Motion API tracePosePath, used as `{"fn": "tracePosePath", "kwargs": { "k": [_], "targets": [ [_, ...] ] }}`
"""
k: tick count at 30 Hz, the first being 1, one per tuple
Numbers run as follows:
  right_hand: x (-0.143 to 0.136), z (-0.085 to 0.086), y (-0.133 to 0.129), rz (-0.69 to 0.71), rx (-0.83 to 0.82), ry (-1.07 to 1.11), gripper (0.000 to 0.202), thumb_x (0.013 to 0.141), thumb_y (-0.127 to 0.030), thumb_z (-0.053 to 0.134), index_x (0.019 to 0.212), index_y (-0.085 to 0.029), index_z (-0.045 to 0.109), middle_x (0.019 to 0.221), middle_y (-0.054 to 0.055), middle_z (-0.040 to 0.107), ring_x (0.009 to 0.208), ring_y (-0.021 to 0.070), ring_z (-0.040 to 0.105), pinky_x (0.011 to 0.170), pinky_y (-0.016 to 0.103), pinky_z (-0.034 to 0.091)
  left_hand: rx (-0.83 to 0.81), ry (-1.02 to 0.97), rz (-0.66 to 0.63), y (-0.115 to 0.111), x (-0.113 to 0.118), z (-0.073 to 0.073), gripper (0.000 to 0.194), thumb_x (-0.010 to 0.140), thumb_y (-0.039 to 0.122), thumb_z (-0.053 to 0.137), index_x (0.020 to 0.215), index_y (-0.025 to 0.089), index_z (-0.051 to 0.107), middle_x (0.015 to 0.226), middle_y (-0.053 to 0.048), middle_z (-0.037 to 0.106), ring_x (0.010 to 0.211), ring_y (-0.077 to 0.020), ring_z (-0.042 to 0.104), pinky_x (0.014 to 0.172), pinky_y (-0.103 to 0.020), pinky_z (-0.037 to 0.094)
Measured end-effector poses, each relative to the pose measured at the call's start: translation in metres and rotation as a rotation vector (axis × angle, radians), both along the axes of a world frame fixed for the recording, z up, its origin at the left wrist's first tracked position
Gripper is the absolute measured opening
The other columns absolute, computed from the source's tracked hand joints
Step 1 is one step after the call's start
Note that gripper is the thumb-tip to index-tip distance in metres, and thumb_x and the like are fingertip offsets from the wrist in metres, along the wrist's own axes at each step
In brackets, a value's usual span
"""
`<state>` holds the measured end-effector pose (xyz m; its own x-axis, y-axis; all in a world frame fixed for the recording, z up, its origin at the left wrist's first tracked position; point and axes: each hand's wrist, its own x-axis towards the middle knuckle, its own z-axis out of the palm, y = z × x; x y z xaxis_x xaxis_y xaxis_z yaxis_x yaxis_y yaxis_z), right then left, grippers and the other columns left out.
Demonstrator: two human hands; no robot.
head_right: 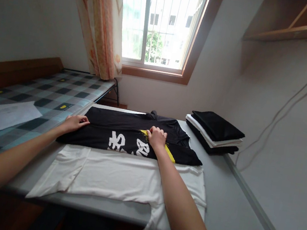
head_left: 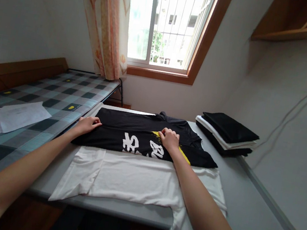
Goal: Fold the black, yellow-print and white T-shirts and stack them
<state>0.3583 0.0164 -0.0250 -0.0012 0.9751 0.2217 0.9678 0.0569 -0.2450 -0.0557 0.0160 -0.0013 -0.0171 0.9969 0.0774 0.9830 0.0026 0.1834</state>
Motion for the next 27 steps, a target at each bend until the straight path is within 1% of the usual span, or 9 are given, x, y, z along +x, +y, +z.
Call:
{"fn": "tracePosePath", "kwargs": {
  "k": [3, 6, 10, 13, 15, 17, 20, 27],
  "targets": [
    [0.0, 0.001, 0.0, -0.002, -0.004, 0.003, 0.027, 0.096, -0.044, 0.047, 0.097, -0.022, 0.063, 0.105, 0.01, 0.067, 0.102, 0.0254, 0.057, 0.087, 0.037, 0.035, 0.031, 0.016, -0.027, -0.004, 0.001, -0.004, 0.028, 0.088, 0.044, 0.05, 0.092, 0.024, 0.069, 0.1, -0.006, 0.073, 0.097, -0.025, 0.065, 0.082, -0.032, 0.04],
    [0.0, 0.001, 0.0, 0.004, 0.003, 0.006, 0.027, 0.095, -0.044, 0.048, 0.097, -0.022, 0.063, 0.105, 0.01, 0.067, 0.102, 0.0257, 0.057, 0.087, 0.037, 0.035, 0.105, 0.082, -0.062, -0.009, 0.006, -0.01, 0.029, 0.09, 0.041, 0.047, 0.097, 0.023, 0.068, 0.104, -0.009, 0.07, 0.101, -0.0268, 0.062, 0.085, -0.035, 0.04],
    [0.0, 0.0, 0.0, 0.002, 0.005, 0.007, 0.028, 0.096, -0.044, 0.047, 0.097, -0.022, 0.063, 0.105, 0.01, 0.067, 0.102, 0.0256, 0.057, 0.087, 0.037, 0.035, 0.253, 0.12, -0.087, -0.018, 0.013, -0.018, 0.031, 0.091, 0.035, 0.044, 0.105, 0.021, 0.067, 0.113, -0.013, 0.066, 0.112, -0.0304, 0.056, 0.094, -0.042, 0.038],
    [0.0, -0.001, 0.0, 0.006, 0.014, 0.006, 0.028, 0.096, -0.045, 0.047, 0.096, -0.022, 0.063, 0.104, 0.009, 0.067, 0.101, 0.0256, 0.057, 0.086, 0.037, 0.035, 0.353, 0.057, -0.169, -0.024, 0.015, -0.023, 0.032, 0.092, 0.03, 0.041, 0.11, 0.021, 0.066, 0.123, -0.011, 0.064, 0.123, -0.028, 0.052, 0.104, -0.042, 0.033],
    [0.0, -0.001, 0.0, 0.007, 0.022, 0.006, 0.027, 0.095, -0.045, 0.047, 0.095, -0.022, 0.063, 0.104, 0.009, 0.067, 0.101, 0.0256, 0.057, 0.086, 0.037, 0.036, 0.347, 0.008, -0.232, -0.026, 0.014, -0.025, 0.033, 0.091, 0.031, 0.041, 0.112, 0.022, 0.065, 0.126, -0.01, 0.064, 0.129, -0.0264, 0.049, 0.108, -0.04, 0.031],
    [0.0, -0.001, 0.001, 0.005, 0.023, 0.005, 0.028, 0.095, -0.045, 0.047, 0.095, -0.022, 0.063, 0.104, 0.009, 0.067, 0.1, 0.0256, 0.057, 0.086, 0.037, 0.036, 0.3, -0.04, -0.259, -0.026, 0.012, -0.028, 0.036, 0.091, 0.035, 0.042, 0.114, 0.021, 0.065, 0.127, -0.01, 0.065, 0.129, -0.0263, 0.05, 0.109, -0.04, 0.033],
    [0.0, -0.002, 0.001, 0.004, 0.023, 0.004, 0.028, 0.095, -0.044, 0.047, 0.096, -0.022, 0.063, 0.104, 0.009, 0.067, 0.101, 0.0256, 0.057, 0.086, 0.037, 0.036, 0.261, -0.096, -0.256, -0.023, 0.009, -0.032, 0.04, 0.091, 0.04, 0.041, 0.115, 0.019, 0.066, 0.127, -0.01, 0.065, 0.123, -0.0256, 0.055, 0.106, -0.038, 0.038],
    [0.0, -0.002, 0.0, 0.004, 0.04, -0.002, 0.026, 0.095, -0.044, 0.05, 0.094, -0.022, 0.064, 0.102, 0.008, 0.068, 0.099, 0.0255, 0.058, 0.084, 0.037, 0.036, 0.311, -0.132, -0.272, -0.019, 0.005, -0.038, 0.04, 0.089, 0.043, 0.042, 0.107, 0.019, 0.068, 0.122, -0.01, 0.067, 0.117, -0.0251, 0.06, 0.103, -0.039, 0.043]
  ]
}}
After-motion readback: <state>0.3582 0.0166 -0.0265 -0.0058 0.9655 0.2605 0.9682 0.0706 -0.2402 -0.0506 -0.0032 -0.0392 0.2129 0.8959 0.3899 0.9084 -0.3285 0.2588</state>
